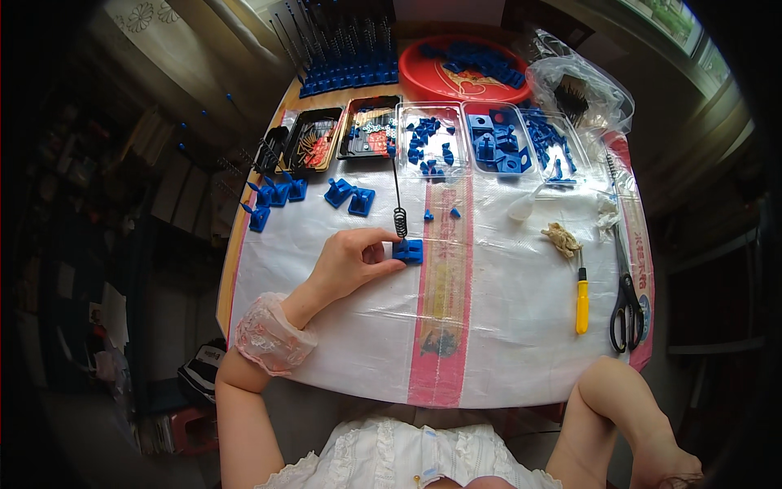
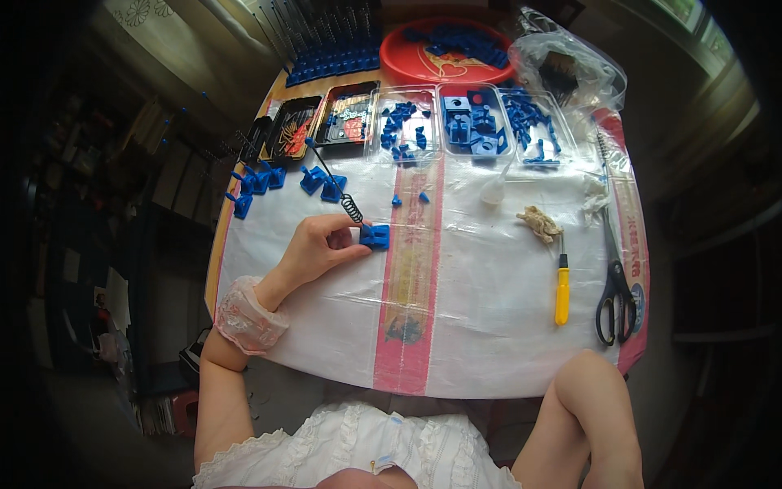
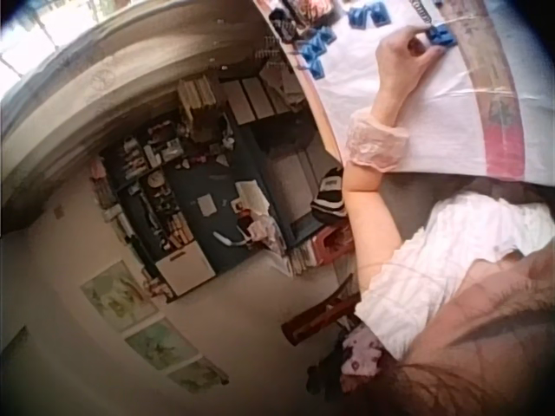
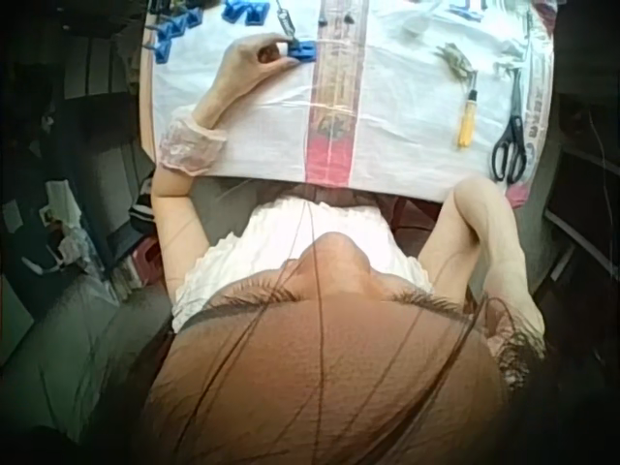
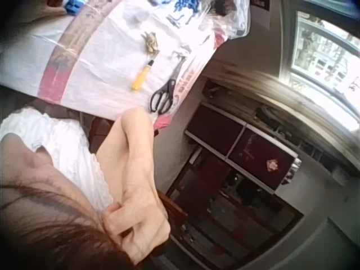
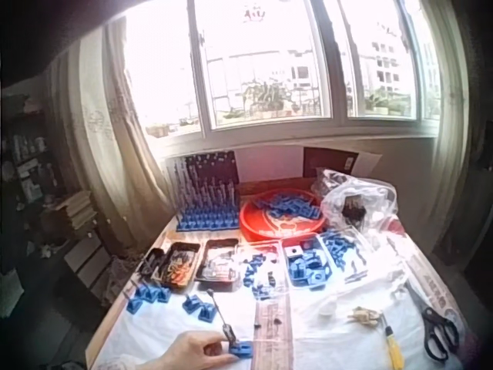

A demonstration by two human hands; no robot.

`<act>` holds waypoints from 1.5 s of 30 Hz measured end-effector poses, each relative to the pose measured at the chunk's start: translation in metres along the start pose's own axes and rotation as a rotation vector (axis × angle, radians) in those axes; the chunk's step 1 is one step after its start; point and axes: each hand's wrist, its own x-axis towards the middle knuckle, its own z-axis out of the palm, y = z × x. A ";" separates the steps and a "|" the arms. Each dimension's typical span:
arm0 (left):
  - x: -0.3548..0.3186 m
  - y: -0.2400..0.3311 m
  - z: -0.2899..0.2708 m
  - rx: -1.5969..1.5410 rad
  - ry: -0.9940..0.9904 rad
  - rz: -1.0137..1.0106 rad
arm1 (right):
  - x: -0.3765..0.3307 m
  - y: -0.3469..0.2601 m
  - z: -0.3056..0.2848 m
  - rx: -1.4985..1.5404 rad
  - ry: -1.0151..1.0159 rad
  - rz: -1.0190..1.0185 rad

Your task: Assembling blue plastic fixture components by threading them onto a metal spring and using a tool.

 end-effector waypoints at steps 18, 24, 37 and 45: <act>0.002 0.003 -0.002 0.004 -0.018 -0.042 | 0.001 0.014 0.002 -0.100 0.028 -0.014; 0.001 0.000 -0.001 -0.002 -0.016 -0.044 | 0.002 0.018 0.002 -0.105 0.037 -0.010; 0.000 -0.003 -0.001 -0.021 0.002 -0.027 | 0.003 0.023 0.002 -0.116 0.051 -0.012; 0.003 -0.004 0.001 -0.031 -0.002 -0.017 | 0.005 0.023 0.003 -0.136 0.047 -0.005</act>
